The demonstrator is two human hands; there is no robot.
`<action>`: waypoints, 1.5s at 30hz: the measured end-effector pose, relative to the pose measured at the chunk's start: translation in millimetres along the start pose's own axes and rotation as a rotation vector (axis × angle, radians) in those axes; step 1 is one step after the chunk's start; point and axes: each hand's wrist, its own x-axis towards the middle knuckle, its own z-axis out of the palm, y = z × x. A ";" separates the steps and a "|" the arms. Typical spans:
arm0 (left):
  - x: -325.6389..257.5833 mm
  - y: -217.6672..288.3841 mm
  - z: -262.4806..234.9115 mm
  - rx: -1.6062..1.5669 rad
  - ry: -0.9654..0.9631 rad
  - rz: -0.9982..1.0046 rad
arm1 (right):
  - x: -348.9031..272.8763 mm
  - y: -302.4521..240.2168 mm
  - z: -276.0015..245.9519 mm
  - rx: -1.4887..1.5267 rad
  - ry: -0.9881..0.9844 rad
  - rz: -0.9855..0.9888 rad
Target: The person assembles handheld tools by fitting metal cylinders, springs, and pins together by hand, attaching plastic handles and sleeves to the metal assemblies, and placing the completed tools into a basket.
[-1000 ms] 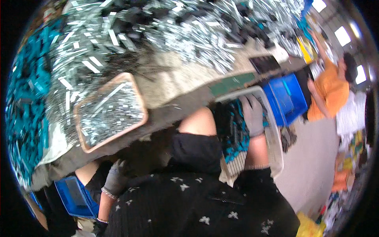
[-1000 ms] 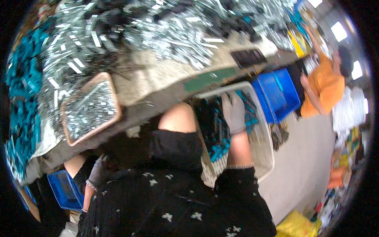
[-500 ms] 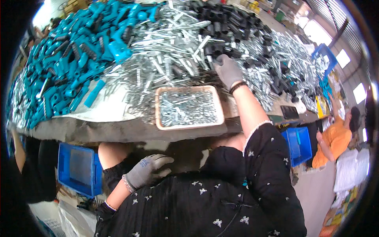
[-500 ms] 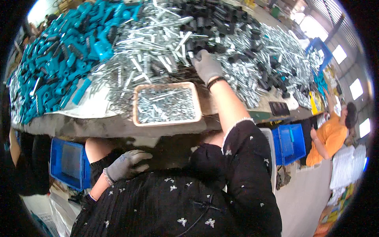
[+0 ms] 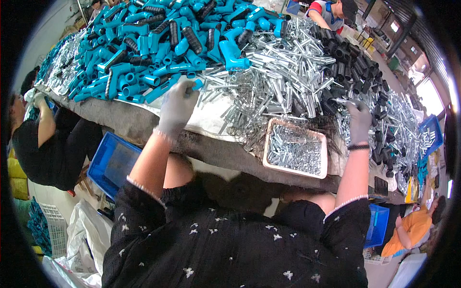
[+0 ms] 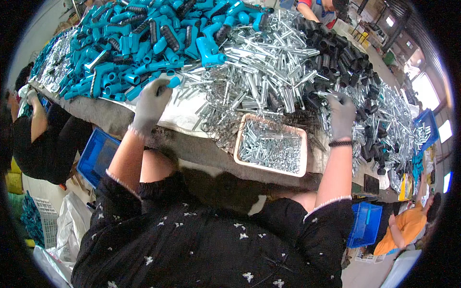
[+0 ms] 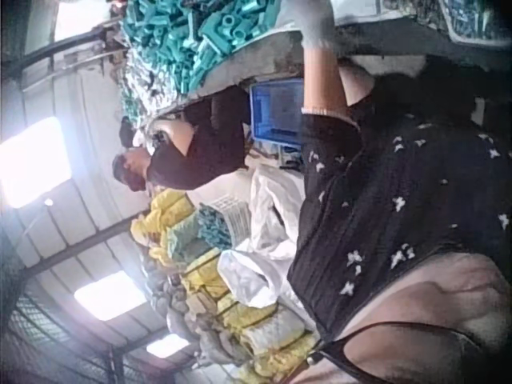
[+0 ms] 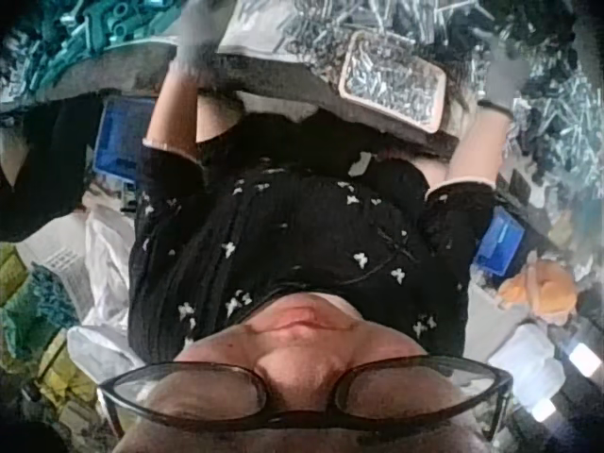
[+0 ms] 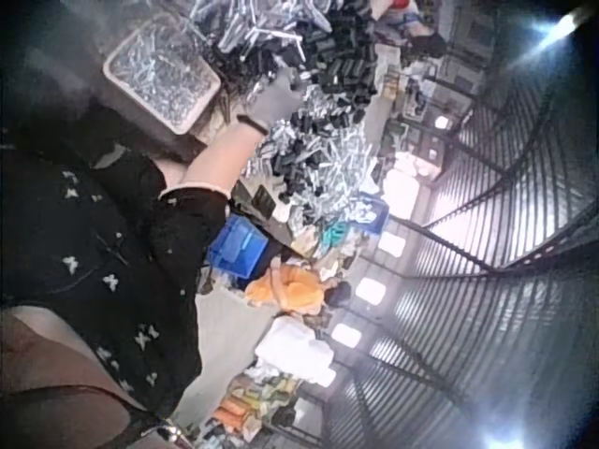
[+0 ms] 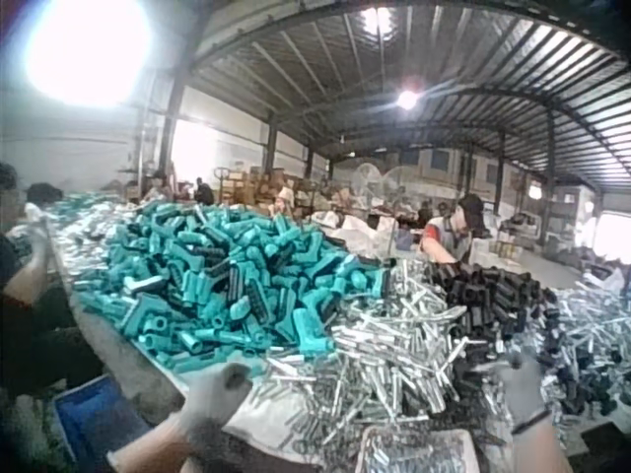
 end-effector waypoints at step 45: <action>-158.7 108.4 0.7 -0.263 -0.681 0.175 | -224.2 -114.4 4.4 -0.216 -0.500 -0.865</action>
